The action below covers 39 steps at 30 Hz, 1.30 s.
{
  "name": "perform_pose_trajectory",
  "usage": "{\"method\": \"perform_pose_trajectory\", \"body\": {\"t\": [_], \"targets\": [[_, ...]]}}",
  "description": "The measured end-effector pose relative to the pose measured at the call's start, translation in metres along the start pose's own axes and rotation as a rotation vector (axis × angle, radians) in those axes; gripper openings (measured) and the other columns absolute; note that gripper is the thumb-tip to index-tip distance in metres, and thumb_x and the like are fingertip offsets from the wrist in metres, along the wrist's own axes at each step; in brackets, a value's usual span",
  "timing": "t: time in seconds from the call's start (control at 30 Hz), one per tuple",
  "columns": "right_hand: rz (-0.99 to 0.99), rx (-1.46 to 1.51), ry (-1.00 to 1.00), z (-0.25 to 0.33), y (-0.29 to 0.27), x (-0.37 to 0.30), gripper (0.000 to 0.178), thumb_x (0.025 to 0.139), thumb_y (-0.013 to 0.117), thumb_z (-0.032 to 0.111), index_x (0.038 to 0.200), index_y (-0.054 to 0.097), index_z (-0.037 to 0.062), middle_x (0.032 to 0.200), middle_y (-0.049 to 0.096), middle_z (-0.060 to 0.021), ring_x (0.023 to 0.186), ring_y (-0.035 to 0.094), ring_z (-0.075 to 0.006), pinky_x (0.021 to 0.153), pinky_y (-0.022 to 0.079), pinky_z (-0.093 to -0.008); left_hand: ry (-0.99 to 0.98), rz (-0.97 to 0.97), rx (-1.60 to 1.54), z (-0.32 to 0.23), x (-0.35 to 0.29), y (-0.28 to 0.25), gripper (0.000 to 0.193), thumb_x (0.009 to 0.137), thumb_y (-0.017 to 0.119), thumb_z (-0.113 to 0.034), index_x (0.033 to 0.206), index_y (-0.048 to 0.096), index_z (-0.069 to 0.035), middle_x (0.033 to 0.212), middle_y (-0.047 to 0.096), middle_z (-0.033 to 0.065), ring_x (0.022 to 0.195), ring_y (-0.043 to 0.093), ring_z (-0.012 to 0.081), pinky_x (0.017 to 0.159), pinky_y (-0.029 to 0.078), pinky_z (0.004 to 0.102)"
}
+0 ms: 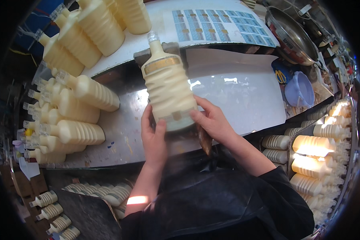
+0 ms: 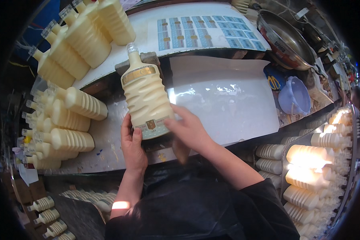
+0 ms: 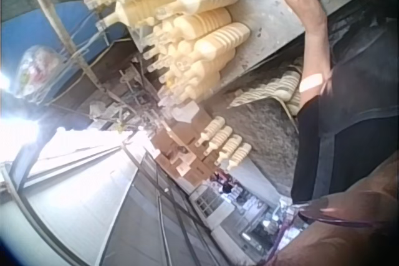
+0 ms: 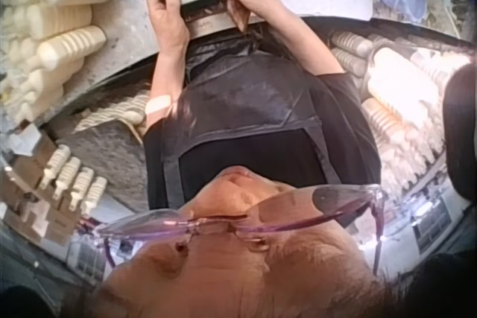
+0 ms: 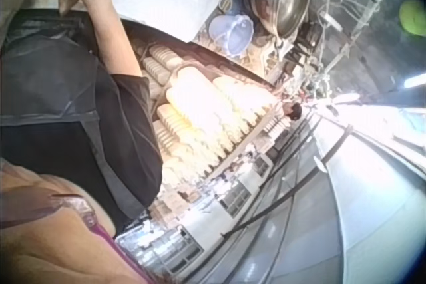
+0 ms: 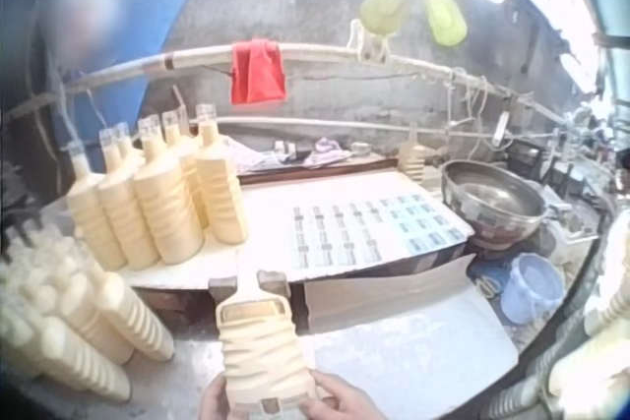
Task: The person applies adhesive labels to the bodies of multiple plastic bottles filled with a yellow liquid. They peel labels from a sheet, position them on each bottle, and smooth them down. Finished bottles are placed on a nearby table.
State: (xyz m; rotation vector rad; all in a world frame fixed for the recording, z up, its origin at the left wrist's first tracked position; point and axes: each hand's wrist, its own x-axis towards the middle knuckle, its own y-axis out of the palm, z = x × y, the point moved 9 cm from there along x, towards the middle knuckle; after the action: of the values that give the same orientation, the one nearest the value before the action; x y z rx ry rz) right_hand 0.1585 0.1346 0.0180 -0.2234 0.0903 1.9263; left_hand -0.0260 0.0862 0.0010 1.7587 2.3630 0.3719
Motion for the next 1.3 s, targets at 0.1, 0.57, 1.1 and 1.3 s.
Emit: {"method": "perform_pose_trajectory", "body": {"t": [0.1,0.57,1.1,1.3], "targets": [[-0.059,0.017,0.003,-0.004,-0.01,0.005,0.043,0.104,0.057,0.029,0.141,0.059,0.0081,0.107,0.066,-0.0015,0.075,0.056,-0.0072,0.071,0.047,-0.0252,0.011,-0.002,0.065,-0.008,0.003,0.002,0.066,0.101,0.062,-0.018,0.156,0.031,-0.001,0.149,0.045,0.0142,0.134,0.046,0.0222,0.116,0.034,0.0366],[-0.231,-0.437,-0.292,0.067,0.011,-0.044,0.035,0.096,0.062,0.006,0.129,0.051,0.0017,0.107,0.069,-0.0177,0.093,0.07,-0.0248,0.082,0.055,-0.0376,-0.06,0.001,0.106,-0.015,0.003,0.008,0.067,0.095,0.058,-0.011,0.154,0.028,0.0,0.153,0.039,0.019,0.141,0.04,0.0288,0.118,0.031,0.0424],[-0.101,-0.812,-1.002,0.107,0.043,-0.081,0.035,0.077,0.07,0.004,0.112,0.069,0.0073,0.112,0.07,-0.011,0.1,0.07,-0.0302,0.083,0.056,-0.0399,0.412,0.022,0.758,-0.046,-0.006,0.018,0.088,0.074,0.085,-0.018,0.149,0.043,-0.001,0.136,0.051,0.0152,0.127,0.05,0.0326,0.108,0.041,0.0436],[-0.185,-0.959,-0.994,0.136,0.053,-0.085,0.034,0.077,0.068,0.009,0.11,0.067,-0.0002,0.106,0.069,-0.0124,0.097,0.069,-0.0287,0.081,0.056,-0.0383,0.512,-0.068,0.876,-0.055,-0.012,0.031,0.072,0.077,0.078,-0.014,0.143,0.049,-0.003,0.126,0.057,0.0143,0.119,0.052,0.0336,0.107,0.038,0.0441]]}}
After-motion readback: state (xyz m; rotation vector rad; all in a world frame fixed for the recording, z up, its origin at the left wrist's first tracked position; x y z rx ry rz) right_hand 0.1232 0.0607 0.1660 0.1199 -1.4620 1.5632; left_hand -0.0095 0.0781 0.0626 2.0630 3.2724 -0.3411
